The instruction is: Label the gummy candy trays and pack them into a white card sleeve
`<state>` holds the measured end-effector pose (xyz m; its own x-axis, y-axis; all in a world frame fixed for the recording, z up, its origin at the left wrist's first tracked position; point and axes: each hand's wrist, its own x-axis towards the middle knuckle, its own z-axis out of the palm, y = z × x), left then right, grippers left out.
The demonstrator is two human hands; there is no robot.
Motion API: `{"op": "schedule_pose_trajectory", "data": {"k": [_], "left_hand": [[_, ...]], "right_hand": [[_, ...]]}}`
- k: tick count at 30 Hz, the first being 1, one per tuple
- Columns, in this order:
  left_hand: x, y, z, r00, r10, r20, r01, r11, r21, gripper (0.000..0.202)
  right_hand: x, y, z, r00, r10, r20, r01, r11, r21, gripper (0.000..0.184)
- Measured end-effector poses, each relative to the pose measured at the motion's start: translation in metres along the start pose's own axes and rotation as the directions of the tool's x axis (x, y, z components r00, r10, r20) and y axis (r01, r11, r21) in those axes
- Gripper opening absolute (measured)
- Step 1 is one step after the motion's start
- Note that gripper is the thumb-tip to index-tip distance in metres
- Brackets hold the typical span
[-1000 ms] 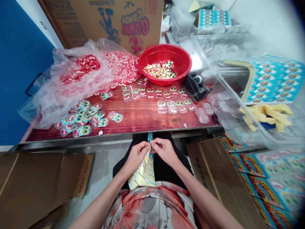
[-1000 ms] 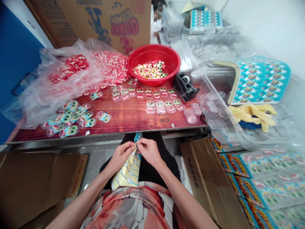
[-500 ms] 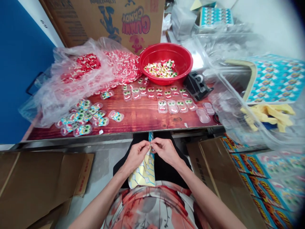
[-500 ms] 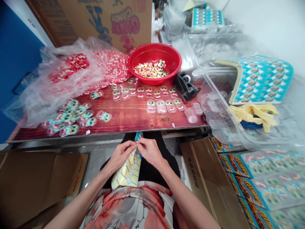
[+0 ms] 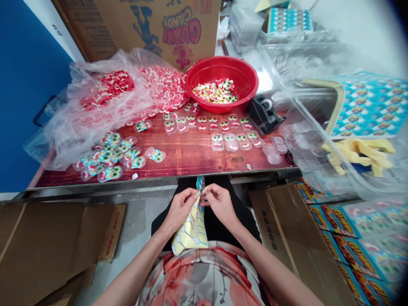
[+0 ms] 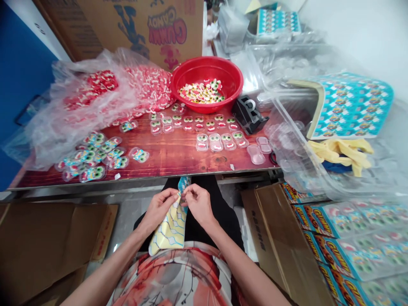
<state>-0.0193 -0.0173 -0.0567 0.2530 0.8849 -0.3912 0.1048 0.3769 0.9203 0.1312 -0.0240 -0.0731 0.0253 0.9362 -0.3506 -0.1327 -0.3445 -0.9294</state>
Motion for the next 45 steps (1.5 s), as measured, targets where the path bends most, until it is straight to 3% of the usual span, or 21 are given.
{"op": "schedule_pose_trajectory", "data": {"k": [3, 9, 12, 15, 19, 22, 25, 28, 30, 32, 34, 38, 41, 45], "left_hand": [[-0.002, -0.002, -0.001, 1.000, 0.000, -0.016, -0.001, 1.000, -0.004, 0.024], [-0.002, -0.001, -0.001, 0.999, 0.047, -0.005, -0.047, 0.999, 0.020, 0.024], [-0.003, -0.004, -0.005, 0.999, 0.044, -0.002, -0.044, 0.997, 0.056, 0.025], [-0.004, -0.007, -0.015, 0.996, 0.062, -0.063, -0.046, 0.972, 0.232, 0.023], [-0.003, -0.004, -0.032, 0.984, 0.000, -0.176, 0.102, 0.815, 0.570, 0.020], [-0.007, 0.008, -0.040, 0.978, -0.110, -0.177, 0.207, 0.609, 0.766, 0.022], [-0.016, 0.024, -0.047, 0.977, -0.143, -0.159, 0.205, 0.421, 0.883, 0.027], [-0.013, 0.045, -0.058, 0.989, 0.008, -0.149, 0.132, 0.409, 0.903, 0.028], [0.007, 0.064, -0.070, 0.978, 0.137, -0.157, 0.067, 0.506, 0.860, 0.031], [0.045, 0.085, -0.082, 0.936, 0.264, -0.232, 0.027, 0.605, 0.796, 0.033], [0.094, 0.104, -0.092, 0.866, 0.283, -0.413, 0.169, 0.611, 0.773, 0.031], [0.176, 0.122, -0.100, 0.799, 0.256, -0.545, 0.291, 0.628, 0.722, 0.041], [0.203, 0.119, -0.097, 0.798, 0.232, -0.556, 0.296, 0.653, 0.698, 0.038], [0.212, 0.112, -0.097, 0.798, 0.193, -0.571, 0.282, 0.718, 0.637, 0.033]], "right_hand": [[-0.002, 0.001, 0.000, 1.000, -0.011, 0.021, 0.010, 0.999, 0.051, 0.024], [-0.002, -0.002, 0.004, 0.998, -0.051, 0.049, 0.053, 0.997, -0.050, 0.021], [-0.001, 0.000, 0.006, 1.000, -0.022, 0.007, 0.022, 1.000, 0.015, 0.023], [-0.001, 0.003, 0.001, 0.992, 0.021, -0.125, -0.004, 0.992, 0.129, 0.027], [-0.004, -0.011, -0.034, 0.914, 0.062, -0.400, 0.091, 0.932, 0.350, 0.034], [-0.010, -0.039, -0.069, 0.866, -0.049, -0.498, 0.246, 0.908, 0.339, 0.035], [-0.016, -0.068, -0.092, 0.871, -0.143, -0.469, 0.310, 0.902, 0.301, 0.027], [-0.017, -0.085, -0.091, 0.891, -0.195, -0.410, 0.317, 0.914, 0.253, 0.023], [-0.013, -0.091, -0.080, 0.910, -0.226, -0.348, 0.321, 0.915, 0.243, 0.021], [-0.007, -0.094, -0.064, 0.931, -0.264, -0.254, 0.330, 0.905, 0.268, 0.018], [0.001, -0.095, -0.047, 0.941, -0.300, -0.160, 0.336, 0.893, 0.300, 0.015], [0.010, -0.095, -0.022, 0.945, -0.324, -0.035, 0.318, 0.891, 0.325, 0.011], [0.014, -0.090, -0.014, 0.952, -0.306, 0.032, 0.277, 0.898, 0.343, 0.011], [0.016, -0.083, -0.016, 0.952, -0.292, 0.094, 0.238, 0.897, 0.371, 0.015]]}}
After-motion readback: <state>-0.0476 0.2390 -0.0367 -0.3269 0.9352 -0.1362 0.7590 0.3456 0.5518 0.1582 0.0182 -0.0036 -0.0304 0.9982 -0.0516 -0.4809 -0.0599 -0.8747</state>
